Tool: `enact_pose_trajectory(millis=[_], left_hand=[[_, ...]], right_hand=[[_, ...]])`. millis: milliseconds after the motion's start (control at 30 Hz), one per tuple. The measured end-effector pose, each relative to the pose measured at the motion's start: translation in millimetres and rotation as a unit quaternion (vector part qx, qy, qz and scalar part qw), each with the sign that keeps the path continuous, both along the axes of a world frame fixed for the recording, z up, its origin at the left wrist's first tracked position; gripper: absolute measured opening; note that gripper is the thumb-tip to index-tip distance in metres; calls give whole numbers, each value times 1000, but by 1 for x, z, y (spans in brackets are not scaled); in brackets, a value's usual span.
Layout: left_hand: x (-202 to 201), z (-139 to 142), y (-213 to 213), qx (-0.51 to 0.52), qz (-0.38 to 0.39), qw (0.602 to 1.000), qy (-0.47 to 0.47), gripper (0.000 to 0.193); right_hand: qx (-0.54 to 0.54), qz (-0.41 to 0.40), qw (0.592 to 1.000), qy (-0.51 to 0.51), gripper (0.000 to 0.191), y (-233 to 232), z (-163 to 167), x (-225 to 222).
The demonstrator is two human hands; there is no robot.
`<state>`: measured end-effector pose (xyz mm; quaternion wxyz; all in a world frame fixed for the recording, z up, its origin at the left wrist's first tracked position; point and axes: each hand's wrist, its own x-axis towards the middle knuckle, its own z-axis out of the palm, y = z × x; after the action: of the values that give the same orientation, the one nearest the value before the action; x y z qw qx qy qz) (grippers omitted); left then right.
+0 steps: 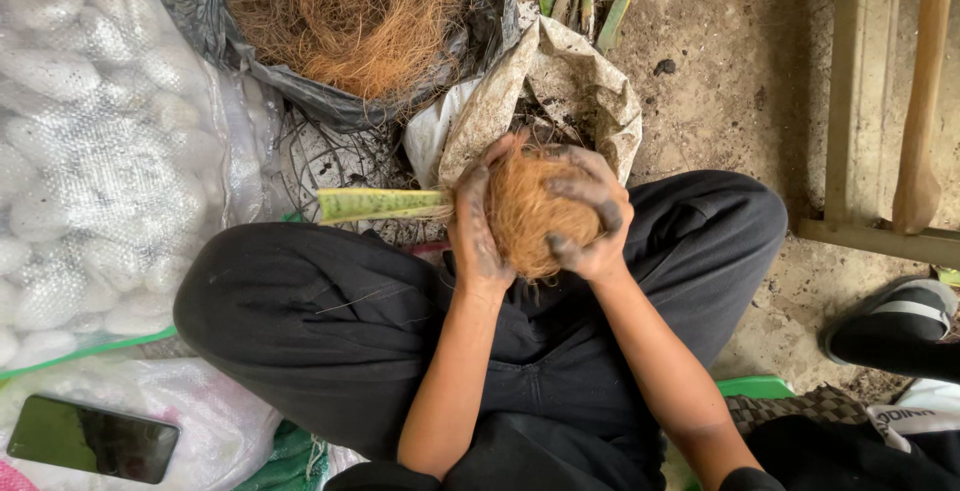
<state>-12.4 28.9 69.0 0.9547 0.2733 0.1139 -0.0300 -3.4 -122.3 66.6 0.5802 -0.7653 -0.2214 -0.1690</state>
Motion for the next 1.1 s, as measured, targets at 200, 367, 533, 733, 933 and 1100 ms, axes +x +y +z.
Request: enact_pose_trajectory(millis=[200, 367, 533, 733, 933, 1100], left_hand=[[3, -14, -3, 177, 51, 957, -225, 25], [1, -23, -5, 47, 89, 995, -25, 26], [6, 6, 5, -73, 77, 994, 35, 37], [10, 4, 6, 326, 86, 897, -286, 28], [0, -28, -6, 82, 77, 994, -15, 25], [-8, -26, 4, -109, 83, 976, 168, 46]], right_hand=[[381, 54, 815, 433, 74, -9, -2, -5], [273, 35, 921, 275, 81, 15, 19, 0], [38, 110, 987, -107, 82, 15, 7, 5], [202, 31, 940, 273, 73, -17, -12, -10], [244, 16, 891, 383, 95, 1, 14, -8], [92, 71, 993, -5, 85, 16, 20, 4]])
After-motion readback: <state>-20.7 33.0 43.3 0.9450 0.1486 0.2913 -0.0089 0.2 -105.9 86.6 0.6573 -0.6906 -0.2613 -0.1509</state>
